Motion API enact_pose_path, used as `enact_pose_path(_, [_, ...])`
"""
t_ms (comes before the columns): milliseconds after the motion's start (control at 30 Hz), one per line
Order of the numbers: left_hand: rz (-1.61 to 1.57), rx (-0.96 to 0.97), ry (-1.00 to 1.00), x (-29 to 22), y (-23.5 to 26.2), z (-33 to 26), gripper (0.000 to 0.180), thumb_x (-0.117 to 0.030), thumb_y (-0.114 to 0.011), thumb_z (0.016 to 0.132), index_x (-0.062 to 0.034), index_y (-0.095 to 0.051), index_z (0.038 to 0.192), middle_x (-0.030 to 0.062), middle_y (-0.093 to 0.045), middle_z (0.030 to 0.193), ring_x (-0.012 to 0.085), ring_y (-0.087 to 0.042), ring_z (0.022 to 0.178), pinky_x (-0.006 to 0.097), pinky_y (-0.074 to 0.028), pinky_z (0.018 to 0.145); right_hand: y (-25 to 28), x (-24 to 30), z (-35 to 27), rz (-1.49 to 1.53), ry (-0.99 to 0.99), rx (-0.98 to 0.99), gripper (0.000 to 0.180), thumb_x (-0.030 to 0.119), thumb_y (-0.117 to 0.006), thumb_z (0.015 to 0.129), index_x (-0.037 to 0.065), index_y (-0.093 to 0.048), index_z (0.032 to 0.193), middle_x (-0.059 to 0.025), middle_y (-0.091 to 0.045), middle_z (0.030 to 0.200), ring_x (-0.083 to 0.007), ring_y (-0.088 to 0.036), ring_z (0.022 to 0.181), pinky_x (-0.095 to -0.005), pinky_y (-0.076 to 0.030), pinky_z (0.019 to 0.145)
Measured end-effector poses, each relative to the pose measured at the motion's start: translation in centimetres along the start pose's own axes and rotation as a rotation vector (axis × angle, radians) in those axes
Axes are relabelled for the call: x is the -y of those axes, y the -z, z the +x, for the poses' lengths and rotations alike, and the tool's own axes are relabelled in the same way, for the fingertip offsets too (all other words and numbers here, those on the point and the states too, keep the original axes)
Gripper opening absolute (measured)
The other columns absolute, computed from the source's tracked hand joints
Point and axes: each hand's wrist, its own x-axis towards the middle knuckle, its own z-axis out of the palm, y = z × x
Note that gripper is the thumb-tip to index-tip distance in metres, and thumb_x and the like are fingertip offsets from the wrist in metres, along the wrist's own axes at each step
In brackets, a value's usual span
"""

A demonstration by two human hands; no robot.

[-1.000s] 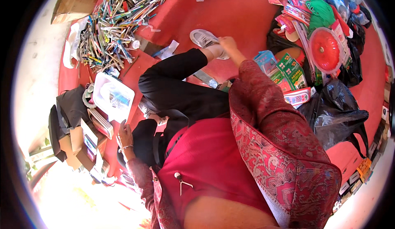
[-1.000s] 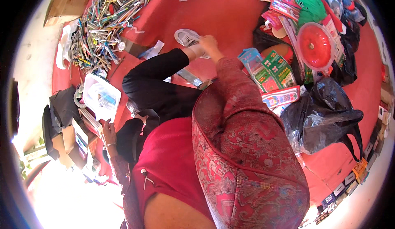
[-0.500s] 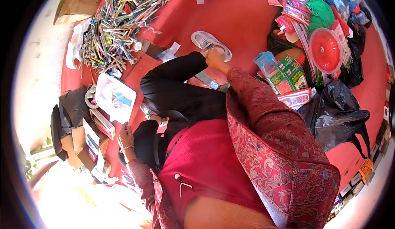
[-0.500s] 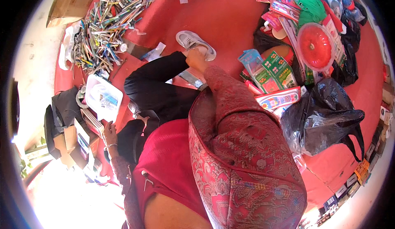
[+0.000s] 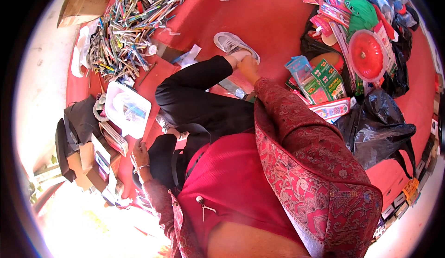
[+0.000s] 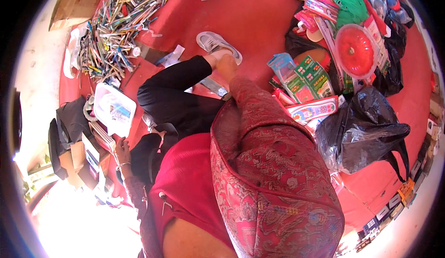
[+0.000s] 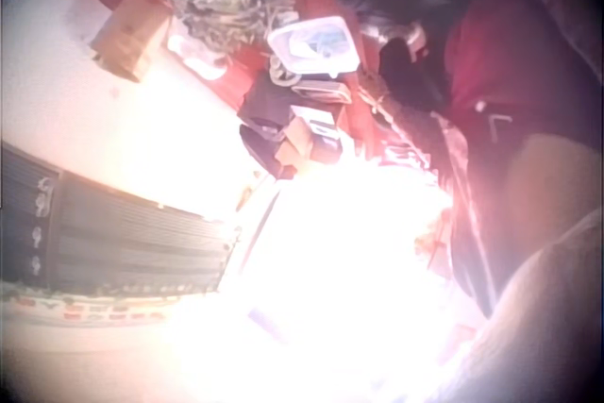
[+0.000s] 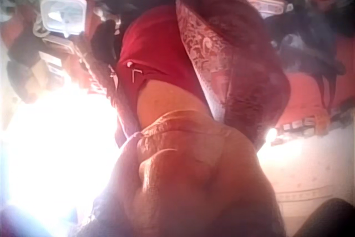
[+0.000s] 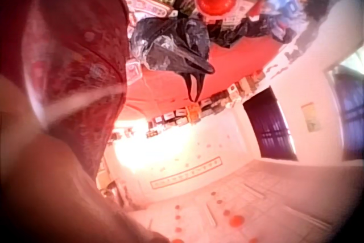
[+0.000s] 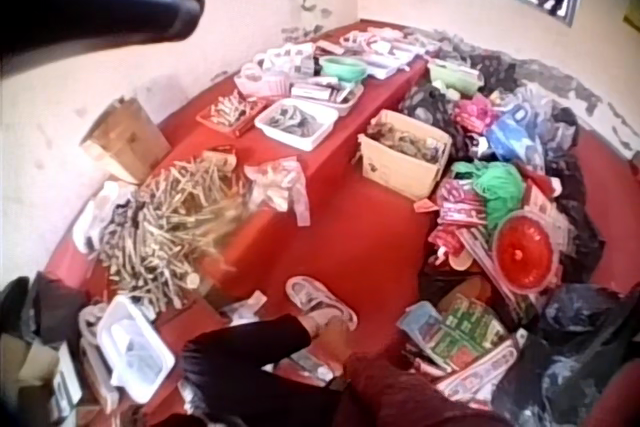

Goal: The person sits on the floor and sorts a large pile of used pens and pencils. They pick up handfuls of writing instruments, separate them by type or color, and place them into a white plastic container. The person also handles plastic bags and other stationery items scattered around the workspace.

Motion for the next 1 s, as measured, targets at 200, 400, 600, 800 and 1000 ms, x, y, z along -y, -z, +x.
enact_pose_path(200, [0.047, -0.001, 0.004, 0.4, -0.3, 0.2, 0.025, -0.019, -0.047, 0.078, -0.0072, -0.059, 0.096, 0.0146, -0.061, 0.073, 0.0254, -0.061, 0.067, 0.033, -0.046, 0.060, -1.0, 0.6, -1.1, -0.134, 0.258, -0.195, 0.013, 0.011, -0.057, 0.066, 0.000, -0.058, 0.073, -0.0183, -0.059, 0.075, -0.0328, -0.059, 0.070, -0.0387, -0.049, 0.061])
enact_pose_path(400, [0.038, -0.009, 0.050, 1.0, 0.6, -1.2, 0.026, -0.021, -0.046, 0.078, -0.0087, -0.059, 0.096, 0.0164, -0.061, 0.072, 0.0267, -0.061, 0.066, 0.034, -0.045, 0.059, -1.2, 2.6, -1.1, -0.011, -0.044, -0.048, 0.024, 0.015, -0.061, 0.064, -0.003, -0.061, 0.080, -0.0231, -0.059, 0.079, -0.0334, -0.060, 0.079, -0.0390, -0.048, 0.067])
enact_pose_path(600, [0.062, -0.006, -0.010, 0.8, -0.3, -0.2, 0.025, -0.020, -0.045, 0.079, -0.0087, -0.058, 0.097, 0.0187, -0.060, 0.074, 0.0311, -0.059, 0.067, 0.037, -0.045, 0.059, -4.1, -3.1, 2.8, 0.381, 0.013, 0.283, 0.025, 0.016, -0.061, 0.060, -0.004, -0.059, 0.074, -0.0148, -0.057, 0.065, -0.0247, -0.056, 0.058, -0.0363, -0.042, 0.050])
enact_pose_path(800, [0.037, -0.043, -0.019, -0.6, 0.2, -0.4, 0.027, -0.022, -0.045, 0.079, -0.0090, -0.058, 0.098, 0.0176, -0.060, 0.083, 0.0308, -0.059, 0.078, 0.038, -0.045, 0.066, -0.5, -0.3, 0.1, 0.604, -0.005, 0.525, 0.010, 0.010, -0.053, 0.064, 0.005, -0.051, 0.056, -0.0034, -0.043, 0.049, -0.0146, -0.040, 0.037, -0.0296, -0.025, 0.034])
enact_pose_path(1000, [0.165, -0.003, 0.018, -2.7, 1.8, -0.8, 0.026, -0.023, -0.045, 0.078, -0.0112, -0.059, 0.096, 0.0174, -0.060, 0.083, 0.0340, -0.057, 0.079, 0.041, -0.045, 0.068, -0.2, 0.2, 0.2, 0.615, -0.194, 0.613, 0.014, 0.009, -0.053, 0.065, 0.009, -0.046, 0.054, -0.0007, -0.036, 0.044, -0.0111, -0.031, 0.034, -0.0275, -0.021, 0.033])
